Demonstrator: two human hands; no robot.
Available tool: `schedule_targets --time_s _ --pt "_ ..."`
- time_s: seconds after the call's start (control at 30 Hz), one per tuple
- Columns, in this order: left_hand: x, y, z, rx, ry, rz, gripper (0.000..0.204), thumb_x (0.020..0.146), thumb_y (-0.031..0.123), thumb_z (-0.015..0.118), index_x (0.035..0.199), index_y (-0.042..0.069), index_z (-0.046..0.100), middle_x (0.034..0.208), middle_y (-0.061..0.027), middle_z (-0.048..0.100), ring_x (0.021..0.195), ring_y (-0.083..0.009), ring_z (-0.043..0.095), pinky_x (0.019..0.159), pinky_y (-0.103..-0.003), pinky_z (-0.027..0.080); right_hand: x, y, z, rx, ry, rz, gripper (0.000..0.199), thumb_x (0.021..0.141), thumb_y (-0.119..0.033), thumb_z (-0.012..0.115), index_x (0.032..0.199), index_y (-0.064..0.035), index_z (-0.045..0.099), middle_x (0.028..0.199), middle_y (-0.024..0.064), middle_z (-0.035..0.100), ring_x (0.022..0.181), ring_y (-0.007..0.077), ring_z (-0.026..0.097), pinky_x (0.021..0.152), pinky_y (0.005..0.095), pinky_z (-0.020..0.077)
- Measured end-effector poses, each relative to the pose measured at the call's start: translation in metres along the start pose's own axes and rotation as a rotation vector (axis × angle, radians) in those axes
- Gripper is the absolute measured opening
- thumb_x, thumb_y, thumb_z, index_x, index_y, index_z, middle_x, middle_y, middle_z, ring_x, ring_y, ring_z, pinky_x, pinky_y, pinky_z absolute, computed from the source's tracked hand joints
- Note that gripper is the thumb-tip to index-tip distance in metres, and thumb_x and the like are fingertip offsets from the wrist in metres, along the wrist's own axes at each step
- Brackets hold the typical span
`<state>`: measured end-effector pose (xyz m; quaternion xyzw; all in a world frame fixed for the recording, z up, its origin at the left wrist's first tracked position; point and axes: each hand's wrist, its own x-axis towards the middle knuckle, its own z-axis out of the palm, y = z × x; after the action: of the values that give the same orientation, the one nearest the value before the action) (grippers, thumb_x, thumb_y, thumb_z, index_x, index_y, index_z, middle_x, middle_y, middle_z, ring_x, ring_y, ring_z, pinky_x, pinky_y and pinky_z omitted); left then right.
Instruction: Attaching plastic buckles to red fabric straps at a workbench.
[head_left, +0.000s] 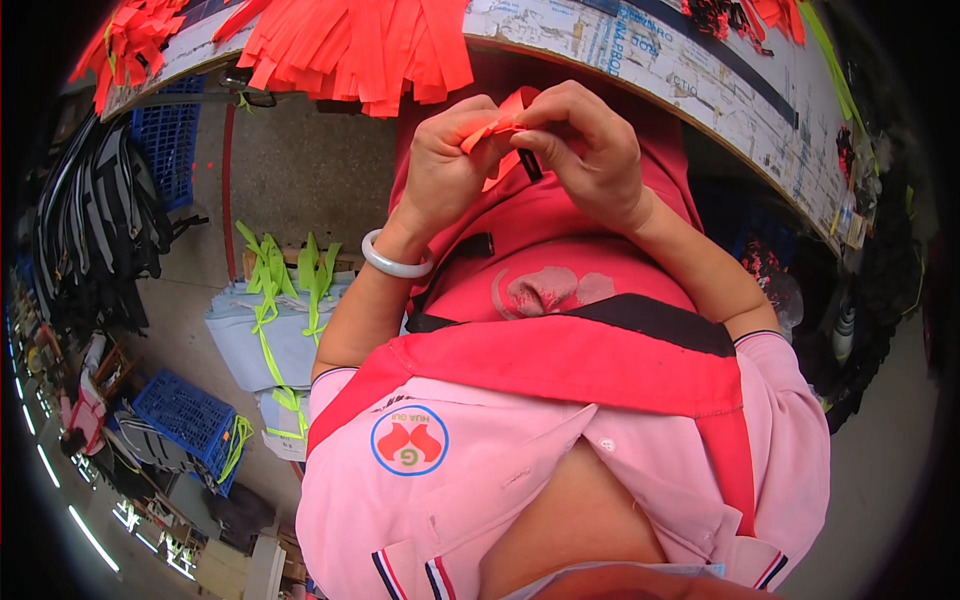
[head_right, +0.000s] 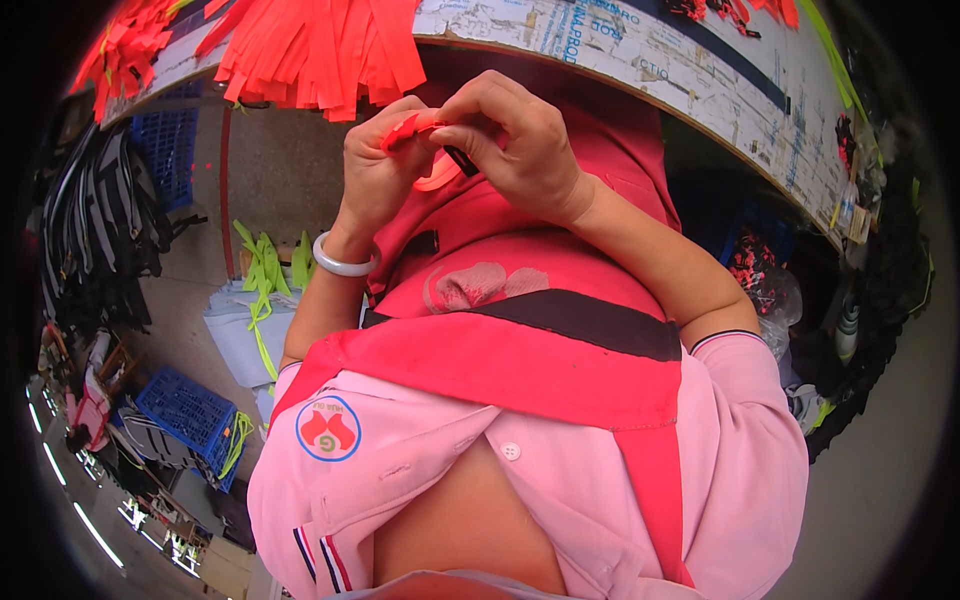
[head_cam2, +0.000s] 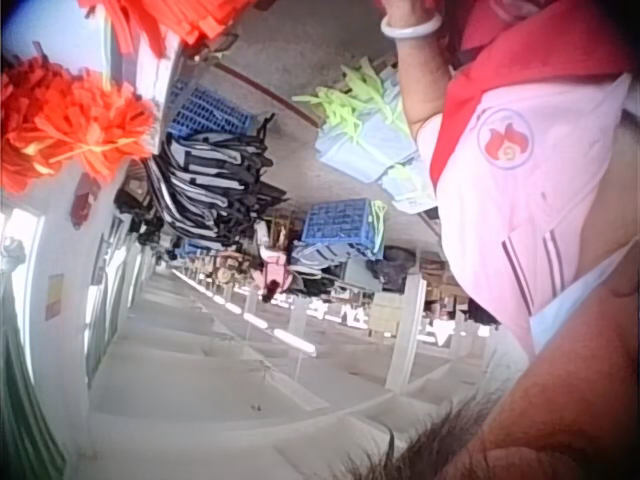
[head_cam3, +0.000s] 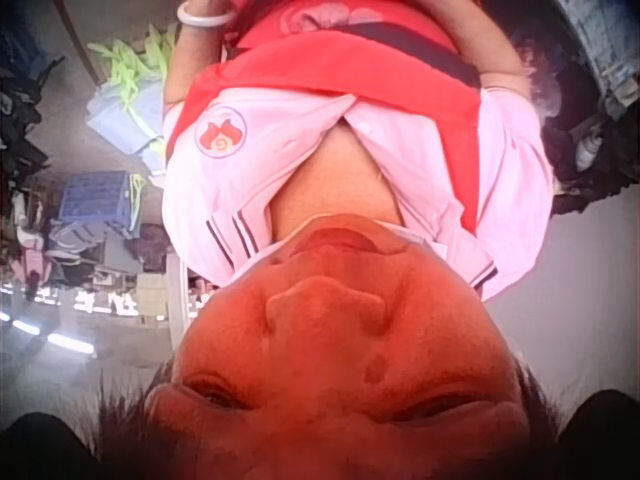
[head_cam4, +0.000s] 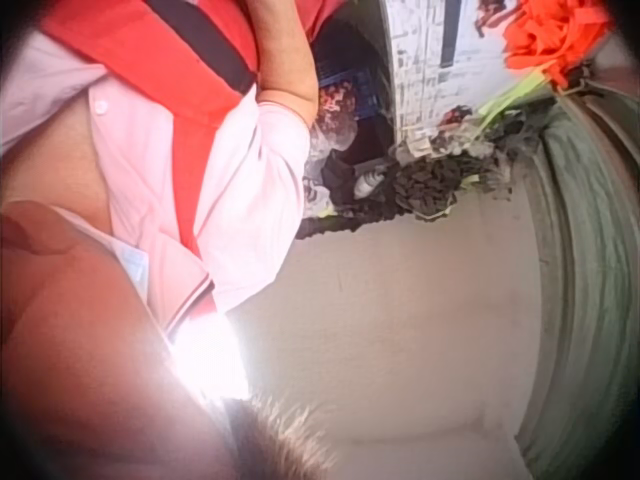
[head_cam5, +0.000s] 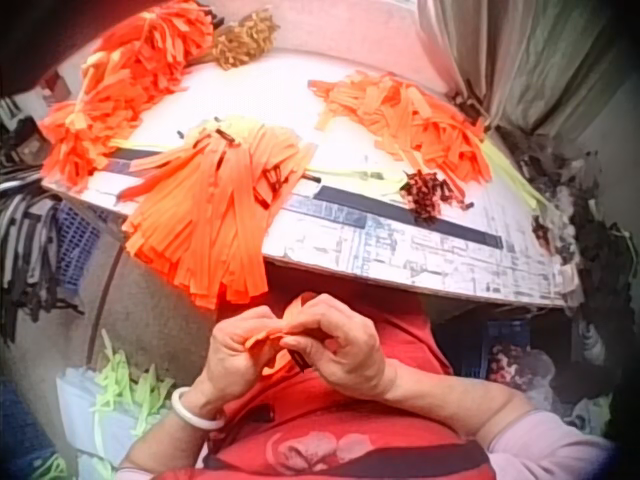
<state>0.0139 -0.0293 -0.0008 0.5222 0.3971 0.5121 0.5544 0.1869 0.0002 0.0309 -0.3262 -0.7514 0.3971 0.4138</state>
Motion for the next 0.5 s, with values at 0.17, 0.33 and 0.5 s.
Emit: schedule_targets --time_s 0.17,0.33,0.5 --pt "-0.0002 -0.0003 -0.0008 -0.017 -0.025 -0.031 0.009 0.087 0.003 0.064 0.093 -0.002 0.067 0.076 -0.0017 0.053 0.060 -0.0059 0.049 0.051 -0.021 0.038 -0.0019 0.0002 -0.0003 0.030 0.003 0.049 0.012 0.080 0.000 0.069 0.090 0.0004 0.062 0.084 0.0086 0.059 0.072 0.0163 0.060 0.062 0.0253 0.0478" --pt "0.0001 -0.0031 -0.0074 0.032 -0.099 -0.017 0.012 0.090 0.007 0.062 0.093 -0.004 0.066 0.084 -0.0021 0.057 0.065 -0.0045 0.049 0.053 -0.019 0.038 -0.0009 0.0019 0.0011 -0.013 -0.009 -0.006 0.011 0.081 -0.001 0.069 0.090 -0.0004 0.062 0.083 0.0085 0.059 0.071 0.0166 0.059 0.061 0.0260 0.0471" --pt "-0.0015 -0.0054 -0.0066 0.049 -0.074 0.016 0.014 0.091 0.009 0.061 0.090 -0.004 0.066 0.086 -0.0023 0.057 0.065 -0.0044 0.048 0.054 -0.019 0.037 0.0001 -0.0006 0.0004 -0.054 -0.061 0.033 0.011 0.081 -0.002 0.069 0.090 -0.0009 0.062 0.083 0.0084 0.059 0.069 0.0168 0.058 0.060 0.0263 0.0462"
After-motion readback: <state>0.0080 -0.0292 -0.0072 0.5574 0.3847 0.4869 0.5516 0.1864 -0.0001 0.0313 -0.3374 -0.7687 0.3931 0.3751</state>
